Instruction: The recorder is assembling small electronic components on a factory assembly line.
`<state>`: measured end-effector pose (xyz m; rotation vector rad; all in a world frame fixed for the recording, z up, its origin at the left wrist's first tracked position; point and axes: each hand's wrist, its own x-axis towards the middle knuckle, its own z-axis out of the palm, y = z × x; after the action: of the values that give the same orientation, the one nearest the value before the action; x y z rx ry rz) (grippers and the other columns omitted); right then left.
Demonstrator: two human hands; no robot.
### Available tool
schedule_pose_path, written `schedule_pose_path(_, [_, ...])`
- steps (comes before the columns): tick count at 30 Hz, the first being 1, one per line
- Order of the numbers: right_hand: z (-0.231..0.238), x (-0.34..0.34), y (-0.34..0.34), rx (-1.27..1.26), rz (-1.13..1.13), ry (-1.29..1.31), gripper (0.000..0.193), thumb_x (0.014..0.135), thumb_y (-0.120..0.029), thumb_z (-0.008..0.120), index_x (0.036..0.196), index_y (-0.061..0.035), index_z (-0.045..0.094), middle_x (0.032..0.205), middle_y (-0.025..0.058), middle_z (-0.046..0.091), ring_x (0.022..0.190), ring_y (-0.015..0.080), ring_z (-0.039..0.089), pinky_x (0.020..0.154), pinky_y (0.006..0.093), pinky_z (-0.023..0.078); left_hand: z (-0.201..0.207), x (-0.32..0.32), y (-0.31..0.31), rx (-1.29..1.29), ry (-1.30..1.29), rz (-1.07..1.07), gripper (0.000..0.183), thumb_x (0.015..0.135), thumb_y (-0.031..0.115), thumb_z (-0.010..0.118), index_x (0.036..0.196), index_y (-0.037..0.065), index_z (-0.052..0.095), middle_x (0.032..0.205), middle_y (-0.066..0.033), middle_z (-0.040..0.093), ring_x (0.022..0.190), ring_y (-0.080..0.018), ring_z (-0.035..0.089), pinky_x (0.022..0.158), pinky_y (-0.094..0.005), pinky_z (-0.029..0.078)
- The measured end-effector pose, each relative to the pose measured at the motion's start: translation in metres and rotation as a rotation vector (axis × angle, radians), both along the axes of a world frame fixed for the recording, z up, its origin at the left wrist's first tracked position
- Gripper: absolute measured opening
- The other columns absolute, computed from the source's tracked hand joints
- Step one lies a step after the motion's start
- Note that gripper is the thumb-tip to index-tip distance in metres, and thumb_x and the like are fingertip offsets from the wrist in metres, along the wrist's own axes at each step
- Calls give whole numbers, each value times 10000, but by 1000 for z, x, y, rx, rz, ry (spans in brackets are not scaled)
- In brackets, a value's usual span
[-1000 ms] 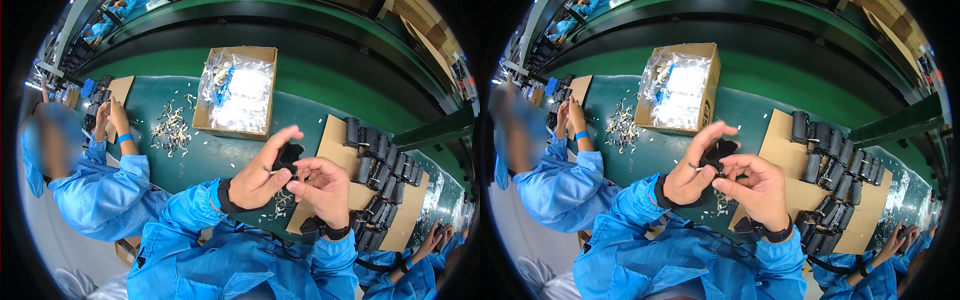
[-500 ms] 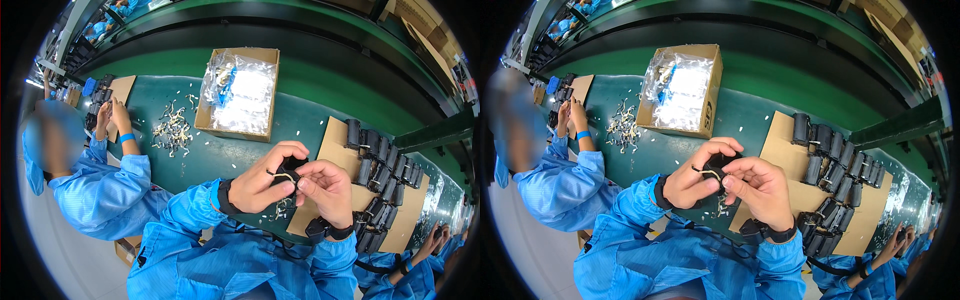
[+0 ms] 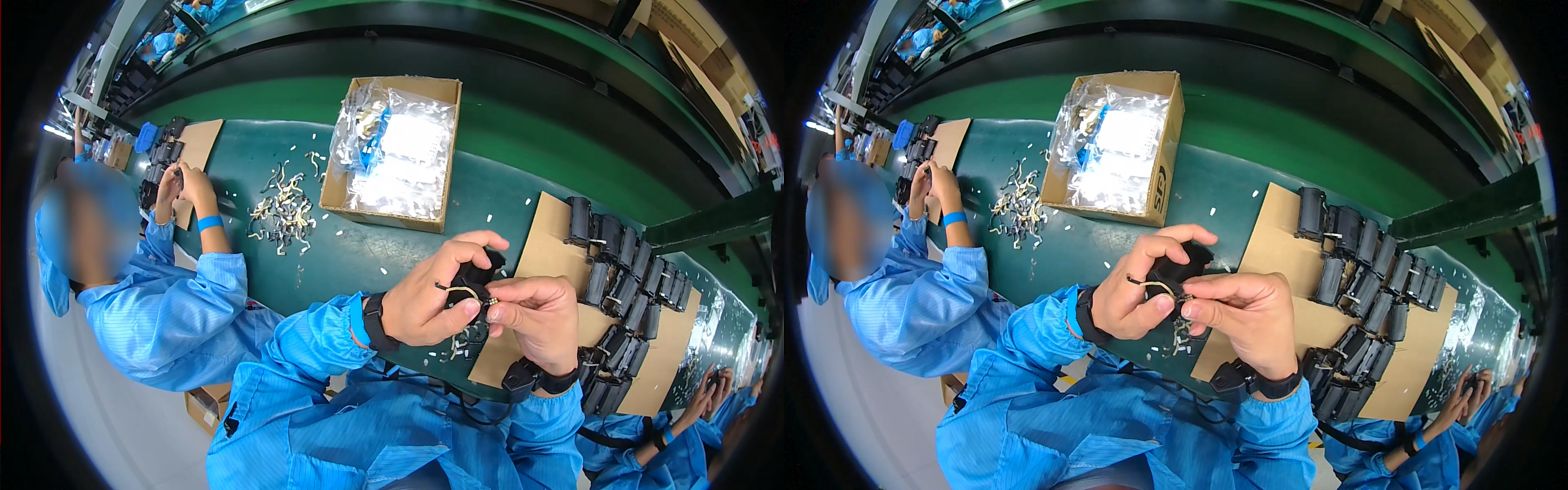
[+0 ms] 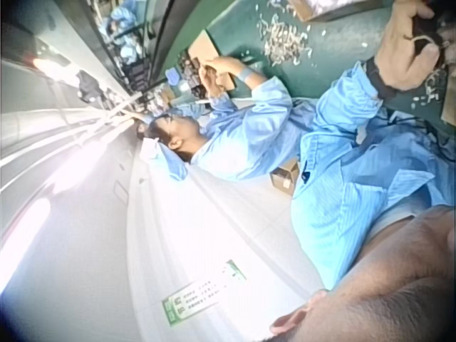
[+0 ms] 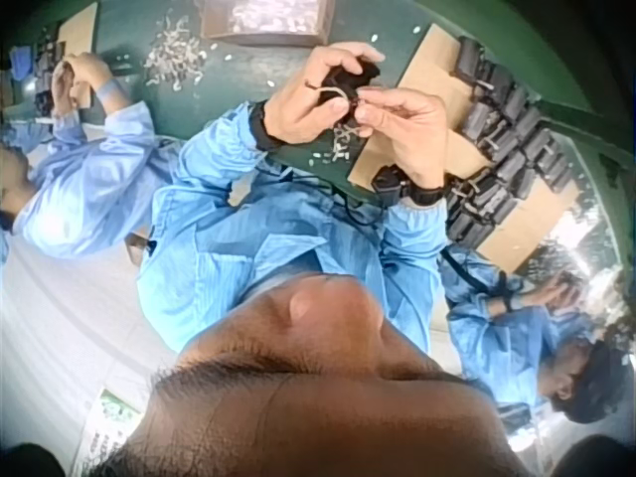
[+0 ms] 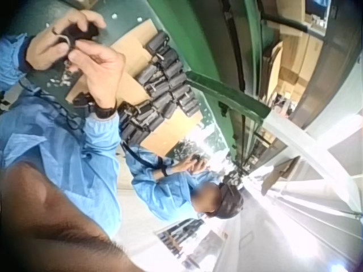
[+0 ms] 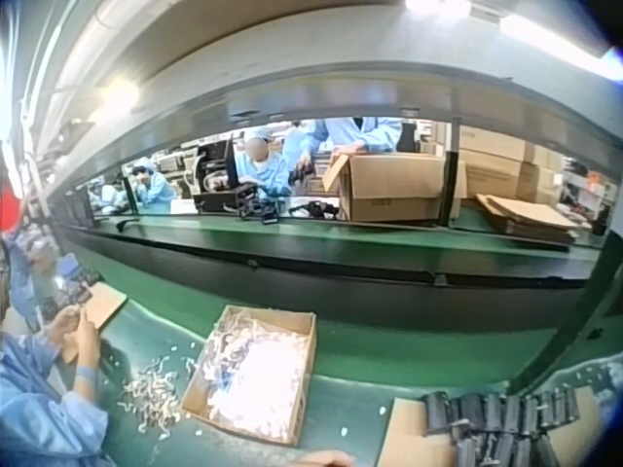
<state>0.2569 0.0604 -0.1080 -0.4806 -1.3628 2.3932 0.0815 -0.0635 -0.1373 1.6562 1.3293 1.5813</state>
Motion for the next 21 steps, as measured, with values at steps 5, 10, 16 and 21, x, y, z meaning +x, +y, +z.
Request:
schedule_pose_path(5, [5,-1,-1,19,1,-20,182,921,38,767,1097,83,761,968,170,771,747,177,735,666,275,613,-2,-2,2,24,-14,2,371,1056,290,510,1316,33,444,1445,-314,503,1247,-344,579,1090,-451,434])
schedule_pose_path(10, [8,-1,-3,16,4,-20,186,926,37,761,1107,82,760,911,149,765,748,168,728,650,265,602,-1,1,1,2,-41,41,374,1069,309,423,1278,4,477,1406,-332,528,1219,-363,592,1080,-459,439])
schedule_pose_path(16, [9,-3,-8,99,-94,-111,173,922,39,764,1090,81,767,872,140,763,738,155,716,624,259,588,5,-5,1,-5,19,33,382,1047,273,424,1283,-25,464,1393,-334,520,1212,-387,583,1068,-466,439])
schedule_pose_path(21, [8,-3,-9,133,-131,-98,188,910,31,781,1089,84,767,853,142,763,714,151,707,609,252,576,7,-1,-2,-25,48,60,370,1037,248,453,1283,-28,455,1392,-334,513,1203,-395,580,1058,-462,443])
